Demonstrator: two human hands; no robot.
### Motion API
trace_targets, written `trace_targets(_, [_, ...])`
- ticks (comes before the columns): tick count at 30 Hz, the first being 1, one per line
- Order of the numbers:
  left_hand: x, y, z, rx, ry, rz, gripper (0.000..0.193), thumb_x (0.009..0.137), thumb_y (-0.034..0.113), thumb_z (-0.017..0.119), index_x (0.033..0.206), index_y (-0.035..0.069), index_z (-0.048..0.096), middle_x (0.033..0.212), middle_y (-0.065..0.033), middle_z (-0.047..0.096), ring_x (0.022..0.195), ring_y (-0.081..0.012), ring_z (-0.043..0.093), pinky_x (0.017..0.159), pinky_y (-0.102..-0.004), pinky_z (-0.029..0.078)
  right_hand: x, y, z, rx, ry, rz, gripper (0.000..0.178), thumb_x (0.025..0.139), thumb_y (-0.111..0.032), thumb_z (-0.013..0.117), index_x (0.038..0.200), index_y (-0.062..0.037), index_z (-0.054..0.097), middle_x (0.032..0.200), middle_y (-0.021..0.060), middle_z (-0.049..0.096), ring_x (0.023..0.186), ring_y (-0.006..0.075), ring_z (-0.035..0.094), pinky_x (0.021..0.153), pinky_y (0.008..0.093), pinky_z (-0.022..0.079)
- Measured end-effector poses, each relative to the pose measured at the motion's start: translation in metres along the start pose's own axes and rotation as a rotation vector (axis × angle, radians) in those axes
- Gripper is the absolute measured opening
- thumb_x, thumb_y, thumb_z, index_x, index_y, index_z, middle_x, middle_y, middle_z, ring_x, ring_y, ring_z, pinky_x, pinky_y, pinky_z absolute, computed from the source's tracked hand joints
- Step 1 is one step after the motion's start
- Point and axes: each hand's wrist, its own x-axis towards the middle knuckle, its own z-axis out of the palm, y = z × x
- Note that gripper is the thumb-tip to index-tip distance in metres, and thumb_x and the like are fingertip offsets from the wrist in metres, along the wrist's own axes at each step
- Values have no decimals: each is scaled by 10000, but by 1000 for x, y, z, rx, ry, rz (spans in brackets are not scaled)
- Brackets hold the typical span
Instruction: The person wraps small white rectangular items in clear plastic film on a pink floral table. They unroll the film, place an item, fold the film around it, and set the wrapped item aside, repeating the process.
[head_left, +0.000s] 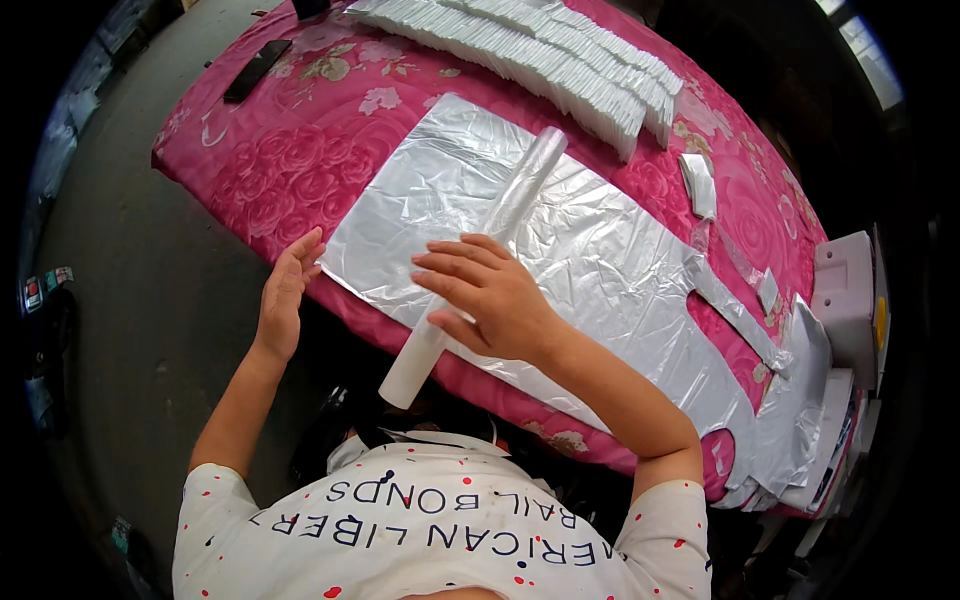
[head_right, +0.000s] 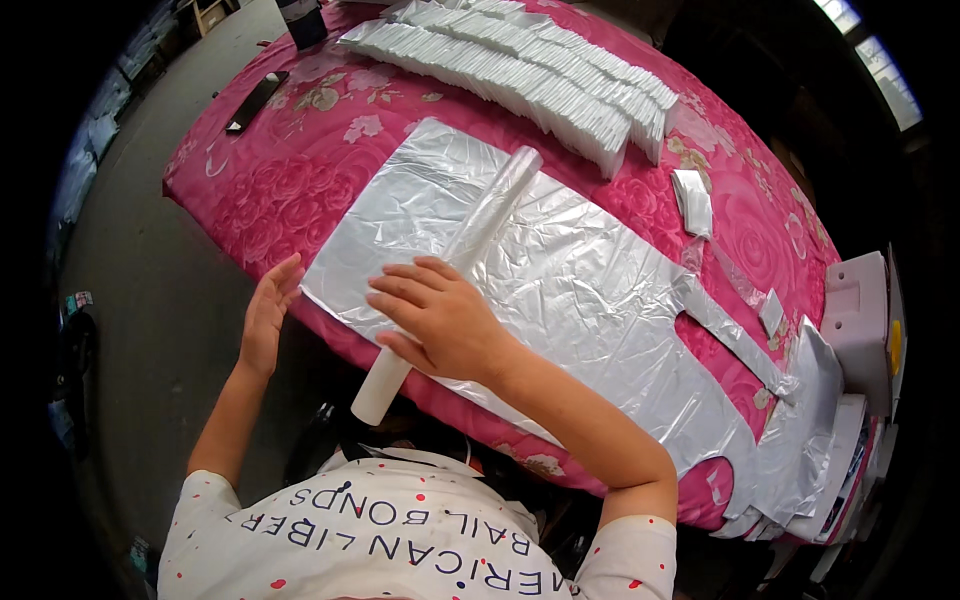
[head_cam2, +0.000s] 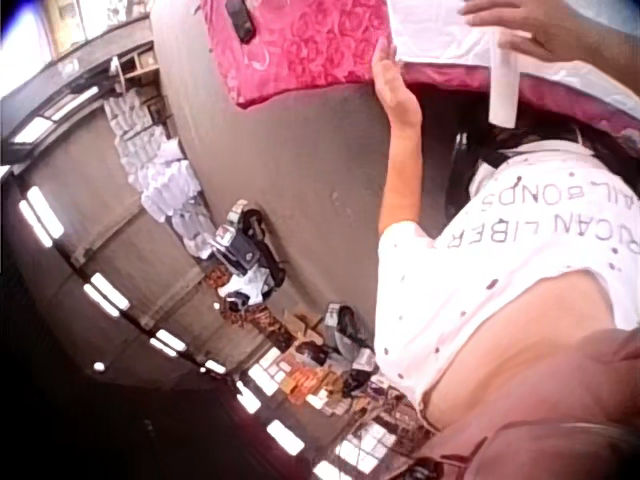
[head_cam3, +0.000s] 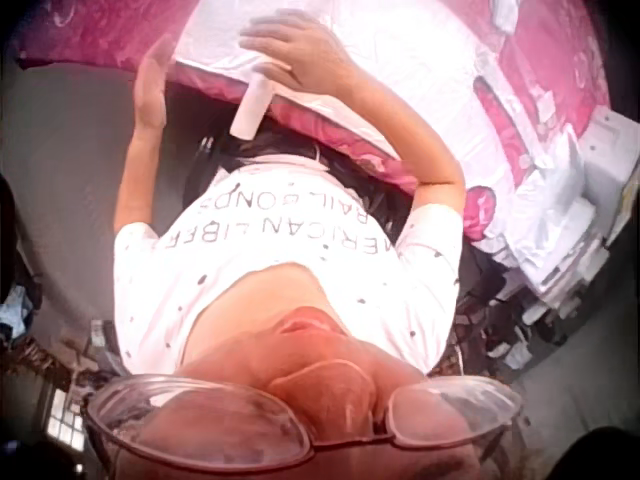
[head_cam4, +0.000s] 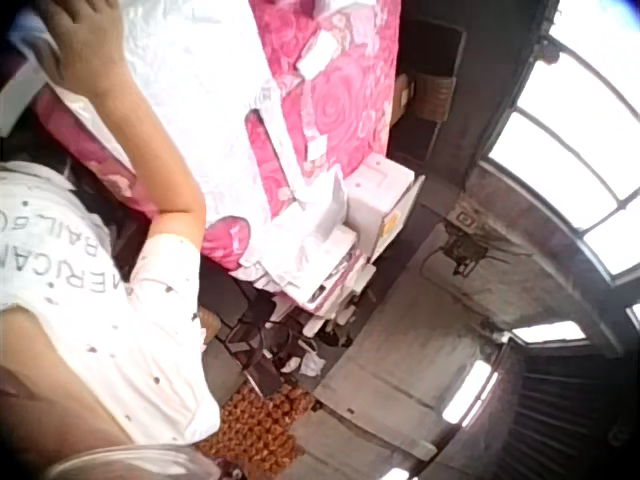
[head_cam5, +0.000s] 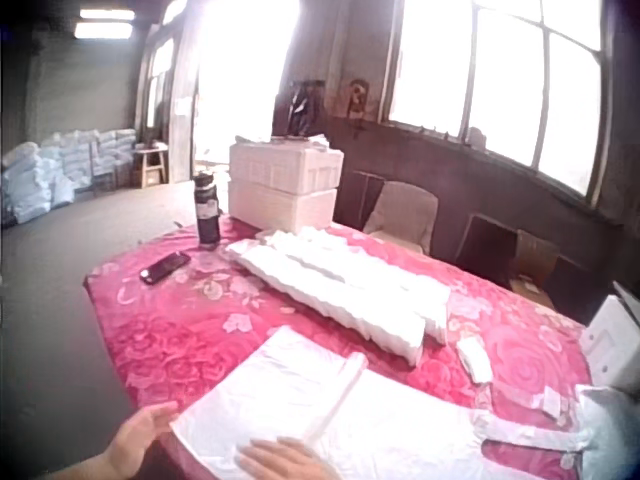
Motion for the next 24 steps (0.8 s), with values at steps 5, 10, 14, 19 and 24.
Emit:
trace_targets(5, [-37, 1, -5, 103, -15, -96, 546, 966, 379, 306, 1338, -18, 349, 1363, -129, 394, 1202, -216, 423, 995, -333, 325, -6, 64, 15, -239, -255, 69, 534, 884, -431, 450, 1296, -91, 442, 1353, 95, 424, 1292, 287, 332, 1081, 441, 209])
trace_targets(10, [-41, 11, 7, 461, -45, 1, 512, 907, 258, 480, 1308, -36, 357, 1239, -184, 436, 1052, -262, 501, 920, -348, 393, 58, 84, 59, -237, -288, 9, 621, 892, -516, 378, 1357, -105, 381, 1411, 87, 358, 1336, 288, 260, 1097, 427, 171])
trace_targets(14, [-29, 16, 16, 1047, -35, -134, 720, 790, 279, 640, 1343, -23, 292, 1227, -221, 445, 1055, -346, 504, 845, -391, 431, 115, 84, 102, -329, -189, 139, 539, 886, -398, 415, 1318, -76, 426, 1395, 123, 371, 1332, 300, 263, 1100, 433, 148])
trace_targets(19, [-21, 8, 8, 820, 55, -73, 702, 726, 150, 711, 1307, -6, 347, 880, -148, 587, 771, -319, 600, 722, -369, 489, 123, 71, 137, -151, 471, 554, 704, 797, -200, 541, 1386, 0, 212, 1349, 284, 352, 1353, 330, 193, 1098, 451, 102])
trace_targets(24, [-36, 18, 27, -503, -284, -544, 597, 753, 205, 693, 1235, -15, 419, 866, -74, 568, 699, -123, 579, 641, -257, 504, 108, 43, 82, 1343, 682, 902, 704, 819, -238, 614, 1328, 52, 222, 1194, 233, 463, 1095, 301, 519, 937, 391, 431])
